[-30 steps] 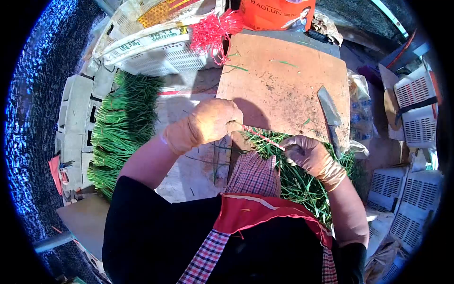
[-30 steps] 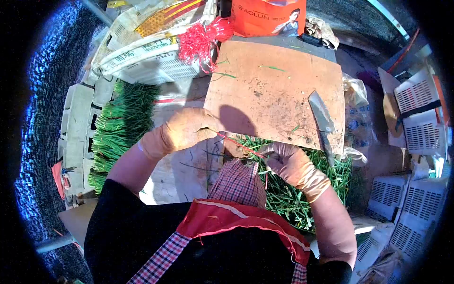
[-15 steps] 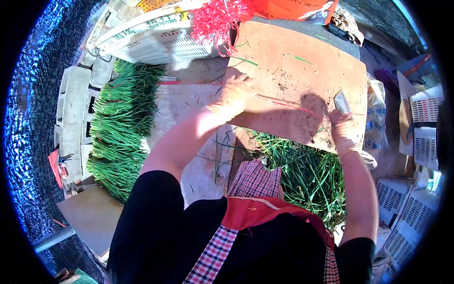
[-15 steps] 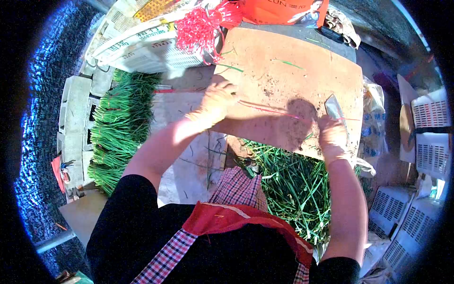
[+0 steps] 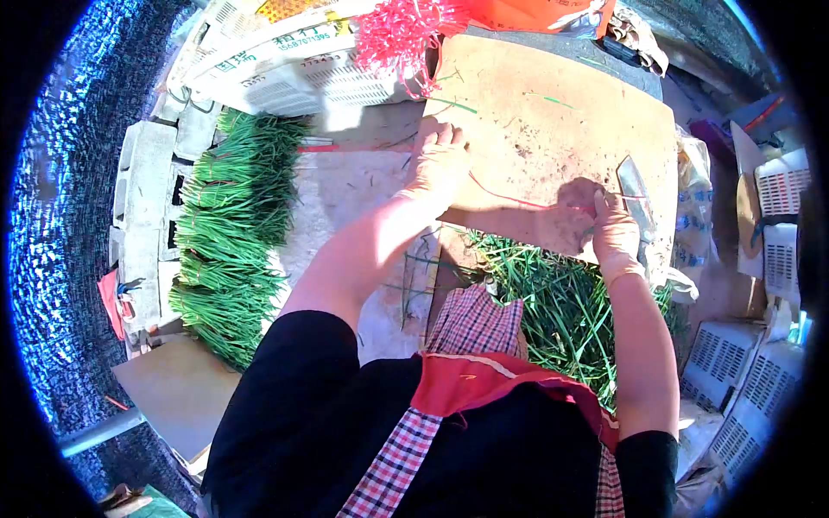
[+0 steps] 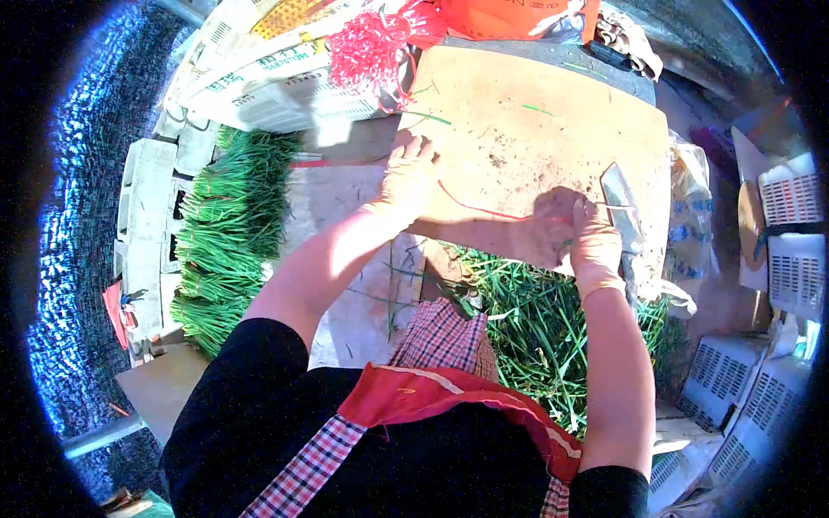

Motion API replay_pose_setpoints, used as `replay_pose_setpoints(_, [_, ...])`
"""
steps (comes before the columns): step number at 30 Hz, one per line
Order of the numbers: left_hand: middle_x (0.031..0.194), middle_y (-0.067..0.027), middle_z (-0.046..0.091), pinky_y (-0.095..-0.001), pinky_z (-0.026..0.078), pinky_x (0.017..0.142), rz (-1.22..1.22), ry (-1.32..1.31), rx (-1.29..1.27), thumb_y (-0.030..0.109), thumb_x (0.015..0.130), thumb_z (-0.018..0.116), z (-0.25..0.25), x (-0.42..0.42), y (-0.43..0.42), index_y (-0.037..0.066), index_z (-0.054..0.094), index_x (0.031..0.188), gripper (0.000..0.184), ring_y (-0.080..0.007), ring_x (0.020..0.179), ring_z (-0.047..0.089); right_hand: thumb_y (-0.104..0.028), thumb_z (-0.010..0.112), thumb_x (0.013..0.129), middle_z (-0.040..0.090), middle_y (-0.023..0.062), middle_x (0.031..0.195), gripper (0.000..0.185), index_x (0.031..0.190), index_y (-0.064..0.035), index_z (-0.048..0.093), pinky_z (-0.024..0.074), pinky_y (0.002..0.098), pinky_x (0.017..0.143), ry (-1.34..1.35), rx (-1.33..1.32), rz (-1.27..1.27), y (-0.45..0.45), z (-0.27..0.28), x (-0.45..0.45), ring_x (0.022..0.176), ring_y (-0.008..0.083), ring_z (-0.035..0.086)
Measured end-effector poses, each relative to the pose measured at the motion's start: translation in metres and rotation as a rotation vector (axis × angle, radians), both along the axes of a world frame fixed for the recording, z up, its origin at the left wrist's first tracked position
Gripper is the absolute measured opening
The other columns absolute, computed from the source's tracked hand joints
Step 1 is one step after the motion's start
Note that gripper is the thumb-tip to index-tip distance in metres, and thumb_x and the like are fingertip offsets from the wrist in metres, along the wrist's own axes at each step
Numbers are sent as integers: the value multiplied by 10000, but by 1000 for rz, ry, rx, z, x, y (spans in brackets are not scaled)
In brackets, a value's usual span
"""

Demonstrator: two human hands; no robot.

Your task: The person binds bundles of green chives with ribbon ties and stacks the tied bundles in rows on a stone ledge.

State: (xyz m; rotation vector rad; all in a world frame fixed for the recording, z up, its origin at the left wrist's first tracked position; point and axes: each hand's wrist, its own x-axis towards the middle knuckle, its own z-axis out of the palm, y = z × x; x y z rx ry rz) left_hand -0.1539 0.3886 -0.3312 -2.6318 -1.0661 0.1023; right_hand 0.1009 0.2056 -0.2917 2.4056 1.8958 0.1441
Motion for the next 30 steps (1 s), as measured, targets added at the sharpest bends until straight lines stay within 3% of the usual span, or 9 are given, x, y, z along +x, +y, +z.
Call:
replay_pose_setpoints(3, [1262,-68,467,-423,359,896,92,29,112,187,823,416,0,-1,0,139,520,1177,373,-268,1206,399,-37,505,800,519,76,1241,473,1249,-179,472,506,384,789,119,-182,-263,-16,26,-1,951,277,610])
replay_pose_setpoints(8, [1475,-129,217,-573,208,1000,257,85,56,289,893,261,-11,-34,9,116,250,1406,542,-345,1359,174,-10,546,784,569,119,1163,378,1150,-99,578,435,351,932,442,313,-132,-126,25,5,1079,293,544])
replay_pose_setpoints(11, [1346,-159,374,-446,350,981,140,-288,-21,237,675,697,60,-66,-33,58,388,1313,731,-351,1257,325,-36,514,806,604,150,1047,280,1068,-84,600,486,401,799,373,264,-188,-231,24,-10,904,357,590])
replay_pose_setpoints(17, [1259,-180,491,-422,393,948,161,-339,-482,362,727,675,73,-143,-96,49,505,1226,613,-334,1147,474,-162,529,834,612,118,1059,363,1185,-67,522,465,375,849,435,-3,-188,-403,13,-103,986,276,575])
replay_pose_setpoints(19, [1141,-159,596,-326,424,913,397,-535,-930,363,778,680,107,-144,-143,-1,564,1158,539,-252,1057,560,-145,518,843,625,114,1004,293,1117,-50,558,472,347,831,962,102,-288,-417,14,-124,935,247,589])
replay_pose_setpoints(23, [1309,-98,471,-299,362,987,-10,-862,-1471,251,890,574,172,-135,-209,20,448,1293,481,-162,1185,434,-119,507,873,645,87,824,154,896,-30,631,467,298,779,2095,351,-769,-427,-4,-114,791,181,600])
replay_pose_setpoints(26, [1365,-158,389,-438,235,1070,-560,-593,-950,385,756,680,207,-110,-260,169,452,1325,649,-331,1311,287,-203,487,930,642,43,766,222,825,-49,608,438,283,741,1380,718,-614,-390,144,-135,700,140,574])
replay_pose_setpoints(28, [1349,-152,406,-456,234,1067,-691,-263,-463,416,721,688,209,-97,-291,203,504,1280,626,-332,1316,278,-234,475,936,642,74,872,235,906,-49,617,429,301,810,1566,638,-509,-399,137,-144,825,144,571])
replay_pose_setpoints(30, [1294,-136,470,-455,297,1029,-450,-263,-373,416,725,665,191,-91,-300,189,571,1196,531,-334,1255,362,-248,505,905,611,120,1019,256,1027,-45,601,406,337,885,1020,339,-304,-410,78,-175,977,169,540])
